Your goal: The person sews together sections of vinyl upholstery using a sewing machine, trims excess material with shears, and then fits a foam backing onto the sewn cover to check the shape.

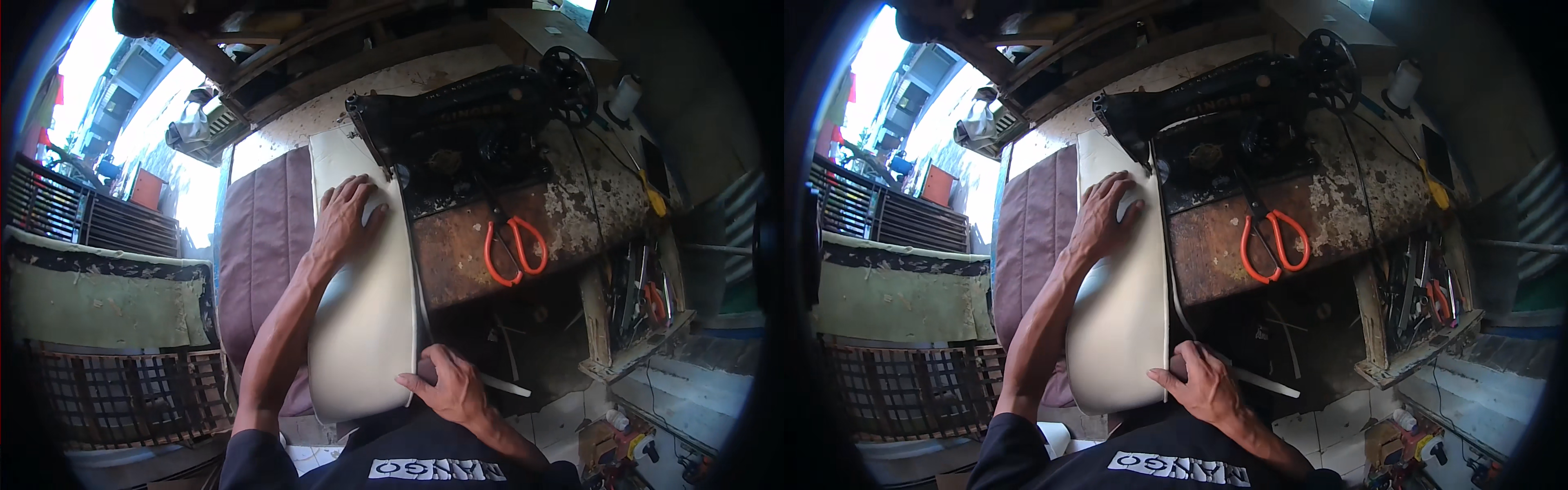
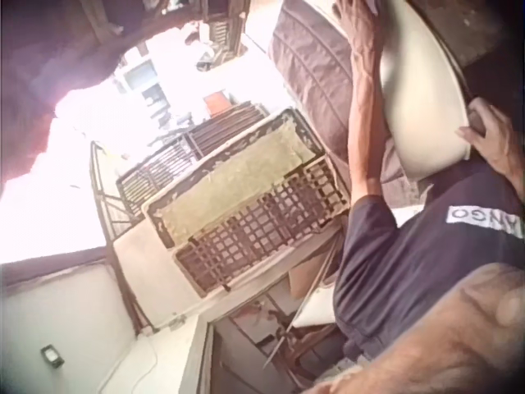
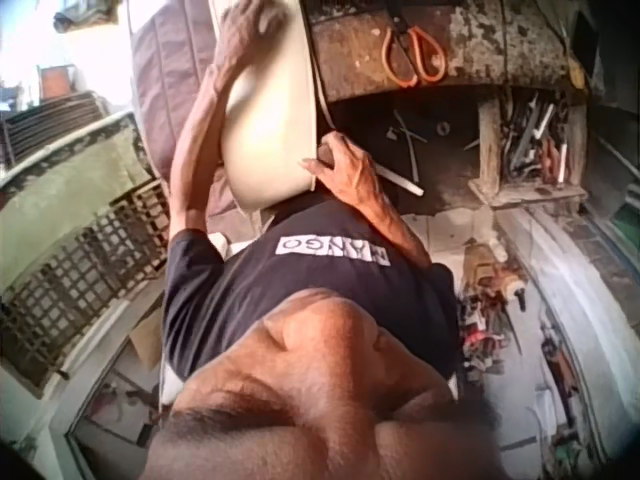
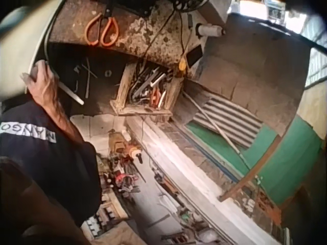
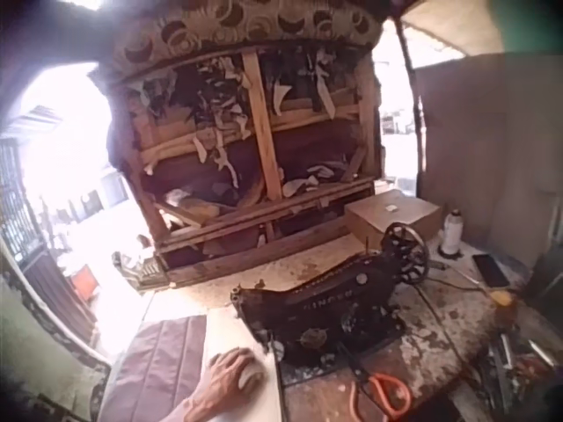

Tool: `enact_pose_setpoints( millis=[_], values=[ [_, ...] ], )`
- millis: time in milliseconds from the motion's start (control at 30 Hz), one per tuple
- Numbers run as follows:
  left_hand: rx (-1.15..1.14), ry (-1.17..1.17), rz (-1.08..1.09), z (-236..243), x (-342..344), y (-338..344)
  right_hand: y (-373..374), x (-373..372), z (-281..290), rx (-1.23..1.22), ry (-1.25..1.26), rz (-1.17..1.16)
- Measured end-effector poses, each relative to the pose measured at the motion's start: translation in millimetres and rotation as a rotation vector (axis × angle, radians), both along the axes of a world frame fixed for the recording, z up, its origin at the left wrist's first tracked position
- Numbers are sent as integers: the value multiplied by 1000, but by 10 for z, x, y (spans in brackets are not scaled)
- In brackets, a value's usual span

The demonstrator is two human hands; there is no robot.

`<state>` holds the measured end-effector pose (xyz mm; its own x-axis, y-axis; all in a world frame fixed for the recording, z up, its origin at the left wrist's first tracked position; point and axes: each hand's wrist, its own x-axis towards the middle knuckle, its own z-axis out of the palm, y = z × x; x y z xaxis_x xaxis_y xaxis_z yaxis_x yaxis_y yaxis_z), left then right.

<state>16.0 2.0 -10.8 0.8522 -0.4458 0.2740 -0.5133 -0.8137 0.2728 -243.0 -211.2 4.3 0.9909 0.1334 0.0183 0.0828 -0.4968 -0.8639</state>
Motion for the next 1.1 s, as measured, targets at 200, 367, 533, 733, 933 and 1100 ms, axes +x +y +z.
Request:
enact_pose_setpoints(
  millis=[200, 367, 533, 733, 933, 1100],
  values=[
    [71, 135, -27, 84, -482, 169, -314, -153, -666, -87, 317, 415],
    [91, 127, 43, -12, -537, 116, -84, -55, -1802, -392, 123, 341],
    [56, 99, 33, 7, -509, 53, 151, 232, -2094, -368, -247, 129],
    [92, 100, 46, -25, -562, 143, 146, 226, -680, 202, 331, 36],
    [80, 197, -6, 158, -662, 54, 139, 8, -304, 511, 281, -47],
    [211, 220, -181, 293, -775, -28, 155, -40, -419, 482, 322, -73]
  ],
)
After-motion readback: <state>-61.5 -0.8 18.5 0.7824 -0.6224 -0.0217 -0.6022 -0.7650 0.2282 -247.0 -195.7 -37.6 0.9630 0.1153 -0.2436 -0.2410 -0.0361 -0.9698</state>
